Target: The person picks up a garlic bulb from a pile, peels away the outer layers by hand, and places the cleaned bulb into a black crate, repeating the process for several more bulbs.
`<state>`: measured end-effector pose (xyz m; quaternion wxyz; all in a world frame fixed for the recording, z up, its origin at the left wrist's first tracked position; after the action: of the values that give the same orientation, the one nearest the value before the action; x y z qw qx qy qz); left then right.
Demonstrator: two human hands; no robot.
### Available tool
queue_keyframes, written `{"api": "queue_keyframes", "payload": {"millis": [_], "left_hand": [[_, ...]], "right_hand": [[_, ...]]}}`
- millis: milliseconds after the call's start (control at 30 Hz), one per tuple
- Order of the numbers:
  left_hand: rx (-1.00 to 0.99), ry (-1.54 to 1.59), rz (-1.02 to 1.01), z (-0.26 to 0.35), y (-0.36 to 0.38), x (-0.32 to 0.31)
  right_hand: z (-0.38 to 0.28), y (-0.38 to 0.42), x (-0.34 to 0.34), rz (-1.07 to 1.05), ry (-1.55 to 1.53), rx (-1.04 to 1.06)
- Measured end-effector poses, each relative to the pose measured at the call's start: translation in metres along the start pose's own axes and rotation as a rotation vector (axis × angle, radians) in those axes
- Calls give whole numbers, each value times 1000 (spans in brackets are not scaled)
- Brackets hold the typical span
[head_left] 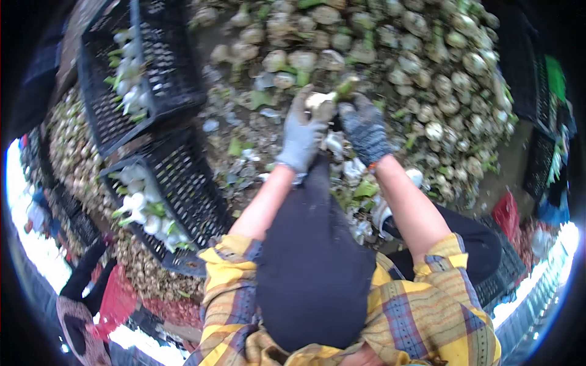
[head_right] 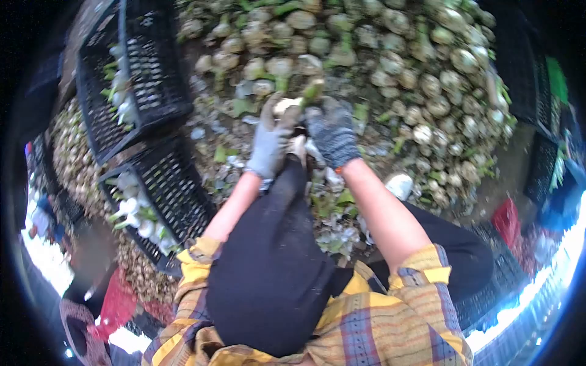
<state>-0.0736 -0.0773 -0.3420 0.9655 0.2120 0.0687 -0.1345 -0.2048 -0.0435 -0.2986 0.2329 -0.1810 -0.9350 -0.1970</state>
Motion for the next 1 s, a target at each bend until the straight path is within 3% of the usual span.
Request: {"api": "queue_keyframes", "payload": {"millis": [33, 100, 167, 267, 333, 367, 433, 500, 533, 567, 633, 667, 700, 767, 867, 967, 1000], "left_hand": [[-104, -15, 71, 6, 2, 1], [258, 270, 47, 13, 9, 0], [466, 311, -34, 4, 11, 0], [189, -74, -56, 3, 2, 2], [187, 51, -74, 7, 4, 2], [187, 114, -89, 10, 4, 1], [368, 374, -40, 7, 11, 0], [445, 545, -169, 6, 9, -6], [491, 586, -202, 3, 12, -7], [477, 591, -241, 6, 12, -10], [391, 245, -67, 7, 13, -3], [369, 154, -96, 8, 12, -2], [374, 266, -83, 10, 13, -1], [397, 510, -83, 16, 12, -9], [466, 627, -93, 1, 12, -3], [466, 417, -2, 6, 14, -3], [435, 319, 53, 8, 14, -1]], "right_hand": [[2, 0, -1, -11, 1, -60], [0, -1, -1, -1, 83, -9], [8, 0, -7, -49, -111, -137], [5, -1, -5, -74, 10, -102], [10, 1, -5, -28, 95, 14], [13, 1, -6, -60, 14, -36], [21, 2, -5, -106, -136, -142], [6, 1, -2, -57, 188, 157], [9, 2, 0, -70, 66, 32], [0, 2, 1, -76, -60, -86], [-9, 4, 3, -18, 55, -23], [-11, 7, 3, -43, 80, -47], [-5, 8, 1, -34, 115, -39], [-15, 15, 1, -151, 398, 278], [-10, 17, 1, -81, 342, 319], [-23, 16, 9, -25, -114, -67], [-19, 17, 5, -6, 22, 22]]}}
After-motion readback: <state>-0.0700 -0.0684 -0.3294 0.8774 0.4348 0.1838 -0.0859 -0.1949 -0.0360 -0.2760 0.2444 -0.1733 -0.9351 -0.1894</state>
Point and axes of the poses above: each hand's wrist, its own y-axis away from the middle knuckle, its own x-axis out of the back of the hand, z = x × y, the point moved 6 cm from there along -y, towards the middle knuckle, and after that the axes turned 2 degrees about -x, right-handed, at the moved point
